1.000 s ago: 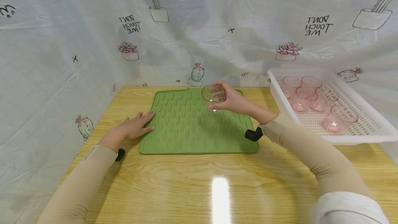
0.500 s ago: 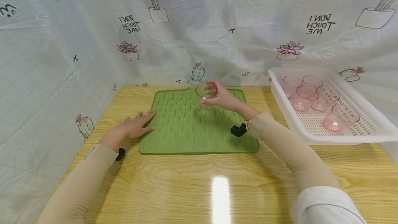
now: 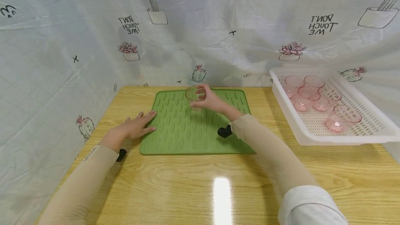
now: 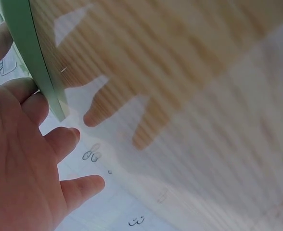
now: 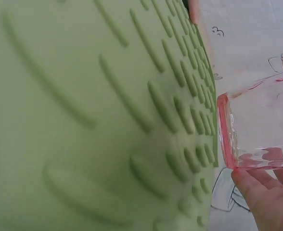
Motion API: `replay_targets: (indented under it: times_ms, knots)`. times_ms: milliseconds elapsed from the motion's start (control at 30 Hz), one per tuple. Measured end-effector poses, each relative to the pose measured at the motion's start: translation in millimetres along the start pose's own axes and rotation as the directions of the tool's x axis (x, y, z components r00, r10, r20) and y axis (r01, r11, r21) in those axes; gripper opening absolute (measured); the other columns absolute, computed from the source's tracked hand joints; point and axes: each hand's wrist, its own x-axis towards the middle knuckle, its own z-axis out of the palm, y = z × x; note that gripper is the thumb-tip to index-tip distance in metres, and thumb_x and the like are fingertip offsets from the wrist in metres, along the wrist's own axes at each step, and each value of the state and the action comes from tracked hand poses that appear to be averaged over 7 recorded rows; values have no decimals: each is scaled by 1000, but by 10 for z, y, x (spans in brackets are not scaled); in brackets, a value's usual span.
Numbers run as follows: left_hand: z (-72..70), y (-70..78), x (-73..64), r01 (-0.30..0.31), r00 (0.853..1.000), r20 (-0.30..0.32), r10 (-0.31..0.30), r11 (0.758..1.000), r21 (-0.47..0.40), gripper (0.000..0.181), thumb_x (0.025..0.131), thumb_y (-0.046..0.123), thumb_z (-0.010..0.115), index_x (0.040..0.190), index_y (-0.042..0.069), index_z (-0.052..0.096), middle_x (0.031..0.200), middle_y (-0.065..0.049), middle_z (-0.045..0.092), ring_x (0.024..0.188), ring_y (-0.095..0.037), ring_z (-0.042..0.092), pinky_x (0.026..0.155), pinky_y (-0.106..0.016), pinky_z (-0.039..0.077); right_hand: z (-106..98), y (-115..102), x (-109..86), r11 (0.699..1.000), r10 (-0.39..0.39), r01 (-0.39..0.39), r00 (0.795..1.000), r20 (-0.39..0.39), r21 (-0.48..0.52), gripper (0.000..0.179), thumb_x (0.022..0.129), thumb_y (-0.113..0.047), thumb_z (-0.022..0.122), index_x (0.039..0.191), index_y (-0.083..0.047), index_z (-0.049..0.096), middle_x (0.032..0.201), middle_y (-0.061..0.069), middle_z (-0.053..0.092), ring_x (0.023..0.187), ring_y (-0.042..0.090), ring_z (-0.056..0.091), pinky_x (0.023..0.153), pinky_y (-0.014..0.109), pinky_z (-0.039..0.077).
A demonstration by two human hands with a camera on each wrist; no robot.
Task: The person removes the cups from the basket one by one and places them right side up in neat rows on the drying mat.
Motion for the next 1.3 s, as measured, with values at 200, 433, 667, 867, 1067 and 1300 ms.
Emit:
replay_targets:
  times_ms: [200,433,667,867,1067,1300]
  knots:
    - [-1,-14,-14,7,1000,0,-7,1000,-5,79,108,46,50,166,6,13,170,-19,8,151,-53,2,107,-83,-1,123,-25,117,1000,1,-1,1000,-20,2,85,94,-15,79,158,-2,25,151,24,40,134,37,47,106,47,47]
    - [-15,-36,-2,16,1000,3,-16,1000,-3,80,108,45,51,166,7,12,170,-17,7,151,-51,2,108,-82,-2,206,9,228,999,19,-17,999,-50,47,84,95,-16,78,159,-4,25,152,23,39,136,37,46,107,47,46]
    - [-23,-45,-2,20,1000,8,-20,1000,-16,79,108,44,51,166,8,11,170,-18,7,151,-51,0,108,-82,-3,318,41,327,999,19,-16,998,-68,49,86,95,-17,78,160,-3,23,152,23,41,135,35,47,108,47,45]
    - [-15,-27,-28,25,1000,8,-25,999,-27,79,108,44,52,166,7,12,170,-18,7,151,-52,0,108,-81,-3,446,34,391,998,44,-42,997,-65,40,87,95,-22,78,160,-8,24,153,19,41,134,32,47,106,45,46]
    - [3,-32,-4,16,1000,6,-16,1000,-17,80,107,45,52,166,8,13,170,-18,8,152,-51,0,108,-81,-3,476,-4,392,997,58,-53,994,-93,55,89,95,-23,78,161,-7,21,153,17,40,136,32,45,108,47,44]
    - [16,-21,12,4,1000,4,-4,1000,-13,79,108,44,52,166,6,12,170,-19,7,152,-51,0,108,-81,-3,463,28,394,996,80,-73,987,-136,57,90,94,-23,79,161,-7,20,154,15,41,137,33,45,109,48,44]
